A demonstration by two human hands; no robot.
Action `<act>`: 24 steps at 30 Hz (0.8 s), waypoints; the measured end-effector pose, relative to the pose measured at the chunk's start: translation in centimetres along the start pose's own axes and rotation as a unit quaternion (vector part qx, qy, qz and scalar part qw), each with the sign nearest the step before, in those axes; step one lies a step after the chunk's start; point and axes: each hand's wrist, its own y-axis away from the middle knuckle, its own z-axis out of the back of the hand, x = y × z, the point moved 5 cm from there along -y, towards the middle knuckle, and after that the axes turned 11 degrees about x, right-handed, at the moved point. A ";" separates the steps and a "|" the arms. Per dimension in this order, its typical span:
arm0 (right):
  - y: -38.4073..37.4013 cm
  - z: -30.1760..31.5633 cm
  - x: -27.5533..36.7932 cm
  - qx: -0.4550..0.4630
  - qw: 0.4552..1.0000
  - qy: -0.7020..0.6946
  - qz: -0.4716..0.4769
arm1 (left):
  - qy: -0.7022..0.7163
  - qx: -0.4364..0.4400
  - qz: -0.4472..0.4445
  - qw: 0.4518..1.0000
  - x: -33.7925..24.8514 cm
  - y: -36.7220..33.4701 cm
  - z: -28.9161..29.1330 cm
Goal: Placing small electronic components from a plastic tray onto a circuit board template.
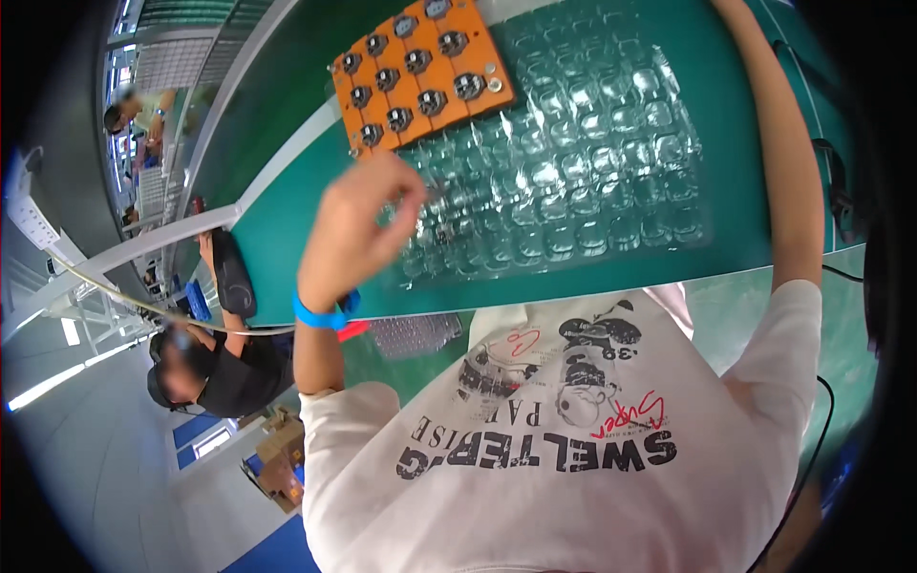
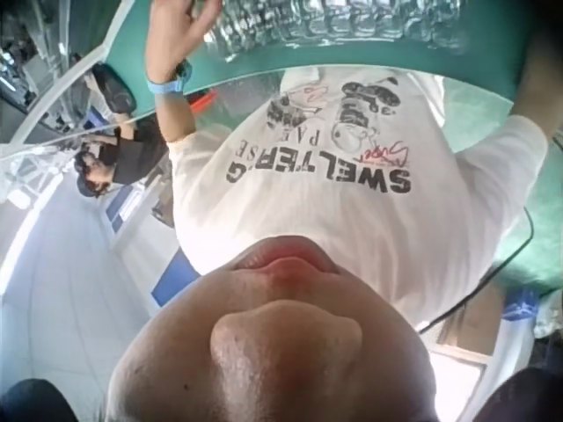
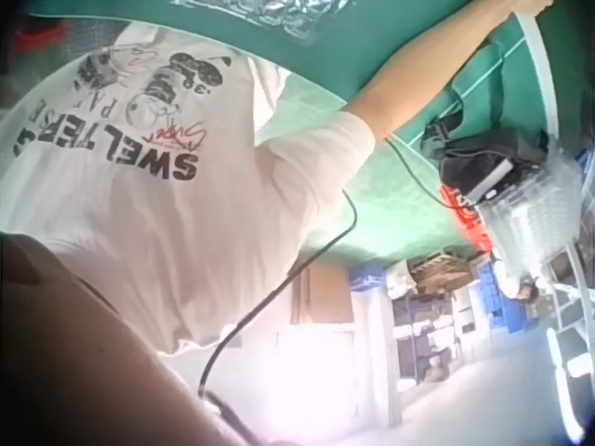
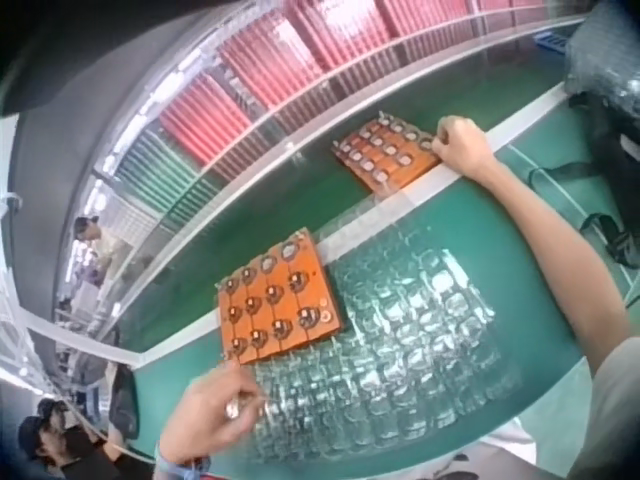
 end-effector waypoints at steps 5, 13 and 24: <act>-0.3 -3.6 3.5 0.030 0.998 -0.047 0.028 | -0.090 -0.182 -0.005 0.979 6.8 -4.2 5.8; -0.2 -1.0 1.6 0.000 0.999 -0.043 0.008 | -0.187 -0.151 -0.041 0.970 10.0 -10.7 4.8; 0.0 -0.8 1.6 0.020 1.000 -0.006 0.002 | -0.345 -0.100 -0.019 0.933 9.7 -11.9 4.2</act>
